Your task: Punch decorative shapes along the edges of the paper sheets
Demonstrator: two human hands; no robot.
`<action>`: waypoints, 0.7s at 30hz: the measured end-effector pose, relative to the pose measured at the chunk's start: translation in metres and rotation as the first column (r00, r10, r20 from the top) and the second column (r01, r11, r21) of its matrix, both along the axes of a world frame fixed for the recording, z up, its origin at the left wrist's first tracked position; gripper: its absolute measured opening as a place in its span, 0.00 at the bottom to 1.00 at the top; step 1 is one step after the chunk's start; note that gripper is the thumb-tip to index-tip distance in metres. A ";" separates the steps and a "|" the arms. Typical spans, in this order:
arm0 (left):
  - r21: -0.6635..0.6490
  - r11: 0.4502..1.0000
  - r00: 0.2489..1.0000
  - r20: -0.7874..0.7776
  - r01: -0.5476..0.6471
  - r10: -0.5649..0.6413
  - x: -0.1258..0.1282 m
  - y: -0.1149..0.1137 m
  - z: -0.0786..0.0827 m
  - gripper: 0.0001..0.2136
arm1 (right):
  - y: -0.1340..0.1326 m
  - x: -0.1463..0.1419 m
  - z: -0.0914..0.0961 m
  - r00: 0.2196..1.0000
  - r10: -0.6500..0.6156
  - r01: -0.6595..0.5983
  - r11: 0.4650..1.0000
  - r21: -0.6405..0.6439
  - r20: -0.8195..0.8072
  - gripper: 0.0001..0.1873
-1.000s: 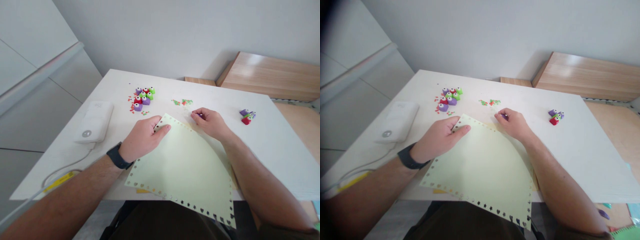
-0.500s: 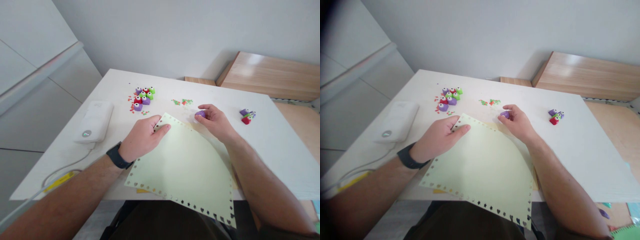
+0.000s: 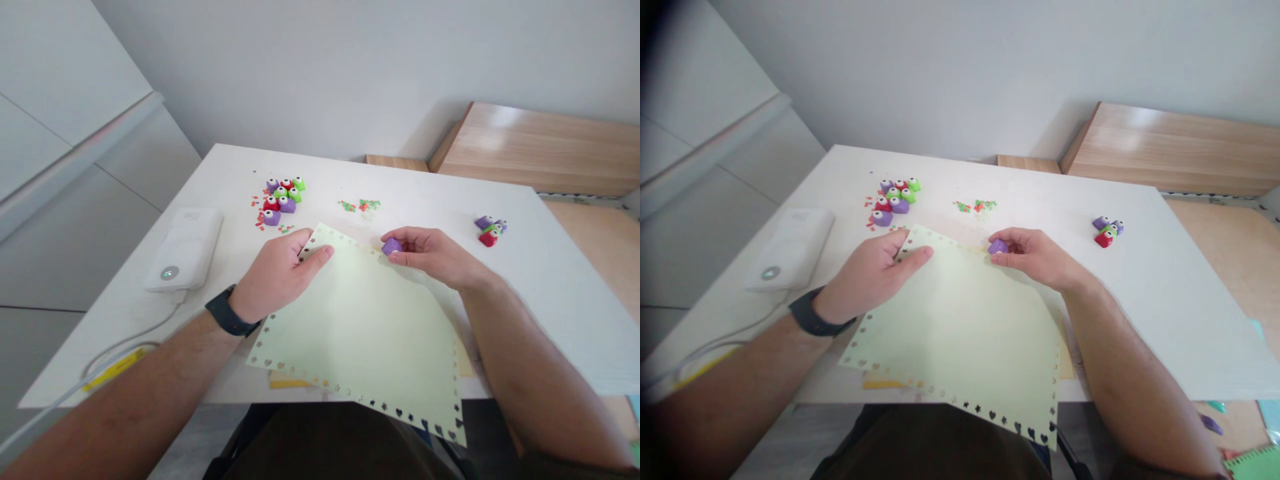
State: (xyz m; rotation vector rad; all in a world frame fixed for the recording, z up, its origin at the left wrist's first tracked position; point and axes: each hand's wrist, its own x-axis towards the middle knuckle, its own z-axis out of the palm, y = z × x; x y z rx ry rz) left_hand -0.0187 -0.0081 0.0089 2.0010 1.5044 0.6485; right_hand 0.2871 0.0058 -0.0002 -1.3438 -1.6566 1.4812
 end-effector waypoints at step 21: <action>0.005 1.000 1.000 0.017 -0.026 0.026 0.000 0.000 0.002 0.14 | -0.001 0.003 0.001 0.993 0.061 -0.067 0.997 0.048 0.103 0.27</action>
